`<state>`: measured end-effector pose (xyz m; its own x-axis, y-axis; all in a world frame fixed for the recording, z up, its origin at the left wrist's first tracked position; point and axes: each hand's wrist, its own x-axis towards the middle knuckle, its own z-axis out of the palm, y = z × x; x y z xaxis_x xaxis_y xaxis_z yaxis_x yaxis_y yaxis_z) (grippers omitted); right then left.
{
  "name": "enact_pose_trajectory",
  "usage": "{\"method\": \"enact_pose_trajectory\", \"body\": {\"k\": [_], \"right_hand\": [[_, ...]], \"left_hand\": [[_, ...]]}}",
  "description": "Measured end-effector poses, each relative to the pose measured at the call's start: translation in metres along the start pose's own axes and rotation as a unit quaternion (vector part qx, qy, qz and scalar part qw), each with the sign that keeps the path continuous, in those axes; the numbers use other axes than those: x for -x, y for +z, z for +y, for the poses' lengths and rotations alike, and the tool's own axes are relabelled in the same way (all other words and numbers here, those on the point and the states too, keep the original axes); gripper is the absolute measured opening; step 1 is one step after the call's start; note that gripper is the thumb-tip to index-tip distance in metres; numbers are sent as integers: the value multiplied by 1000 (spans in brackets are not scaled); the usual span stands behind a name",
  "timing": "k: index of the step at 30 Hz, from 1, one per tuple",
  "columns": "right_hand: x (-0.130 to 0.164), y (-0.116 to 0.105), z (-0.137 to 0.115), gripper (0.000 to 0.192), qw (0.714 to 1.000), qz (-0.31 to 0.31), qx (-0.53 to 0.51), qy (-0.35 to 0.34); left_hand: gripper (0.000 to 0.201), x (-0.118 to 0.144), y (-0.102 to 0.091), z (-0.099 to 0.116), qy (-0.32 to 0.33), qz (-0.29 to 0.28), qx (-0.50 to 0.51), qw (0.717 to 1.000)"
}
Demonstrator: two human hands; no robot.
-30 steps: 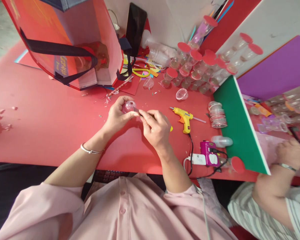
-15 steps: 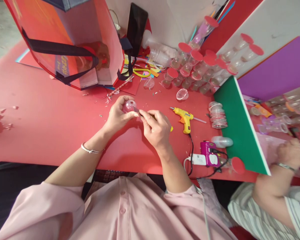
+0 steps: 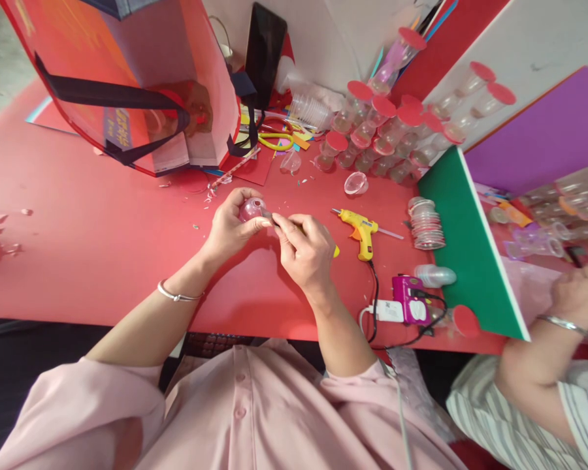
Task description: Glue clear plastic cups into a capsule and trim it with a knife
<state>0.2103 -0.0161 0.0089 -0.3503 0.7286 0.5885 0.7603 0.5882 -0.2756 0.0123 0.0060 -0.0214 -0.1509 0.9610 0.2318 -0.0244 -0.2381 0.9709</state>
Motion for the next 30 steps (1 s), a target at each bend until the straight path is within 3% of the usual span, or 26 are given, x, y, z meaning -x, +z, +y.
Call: {"method": "enact_pose_trajectory", "body": {"k": [30], "right_hand": [[0,-1,-1,30,1000,-1,-8,1]], "left_hand": [[78,0,0,-1,-9,1,9,1000]]}}
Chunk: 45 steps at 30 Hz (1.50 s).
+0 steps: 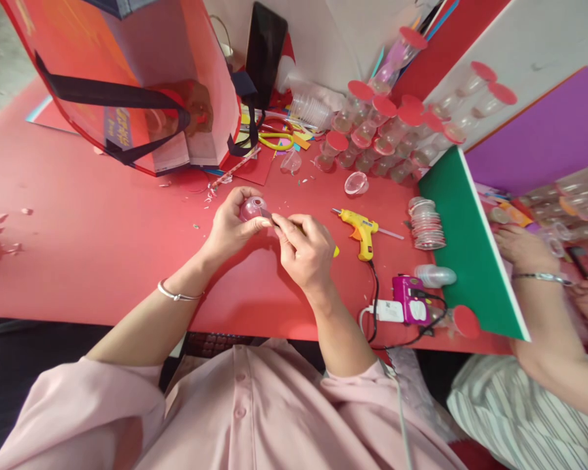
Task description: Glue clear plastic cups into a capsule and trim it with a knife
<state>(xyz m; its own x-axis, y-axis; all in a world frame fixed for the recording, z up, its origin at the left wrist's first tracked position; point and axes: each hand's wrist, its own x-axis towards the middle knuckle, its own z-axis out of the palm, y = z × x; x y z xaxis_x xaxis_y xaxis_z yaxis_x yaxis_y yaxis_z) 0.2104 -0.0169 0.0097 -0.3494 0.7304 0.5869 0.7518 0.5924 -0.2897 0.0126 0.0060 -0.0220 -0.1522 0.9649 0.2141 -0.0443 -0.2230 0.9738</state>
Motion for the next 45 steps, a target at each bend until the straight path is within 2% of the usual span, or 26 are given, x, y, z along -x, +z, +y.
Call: {"method": "enact_pose_trajectory", "body": {"k": [9,15,18,23,30,35,40,45], "right_hand": [[0,1,1,30,1000,-12,9,2],[0,2,1,30,1000,3,19,4],[1,4,0,30,1000,6,12,2],[1,8,3,41,999,-7,40,3],[0,13,8,41,1000,-1,25,5],[0,18,6,41,1000,-26,-14,4],[1,28,5,37,999,-37,-19,4],[1,31,6,33,1000,-26,-4,-4]], "left_hand": [[78,-1,-2,0,22,0,-51,998],[74,0,-1,-3,67,16,-116,991],[73,-1,-2,-4,78,17,-108,991],[76,-1,1,1,42,-4,-80,996],[59,-1,3,0,27,-1,-65,998],[57,0,4,-6,-74,-29,-3,997],[54,-2,6,-7,-43,1,-42,998],[45,-1,7,-12,-79,7,-60,995]]}}
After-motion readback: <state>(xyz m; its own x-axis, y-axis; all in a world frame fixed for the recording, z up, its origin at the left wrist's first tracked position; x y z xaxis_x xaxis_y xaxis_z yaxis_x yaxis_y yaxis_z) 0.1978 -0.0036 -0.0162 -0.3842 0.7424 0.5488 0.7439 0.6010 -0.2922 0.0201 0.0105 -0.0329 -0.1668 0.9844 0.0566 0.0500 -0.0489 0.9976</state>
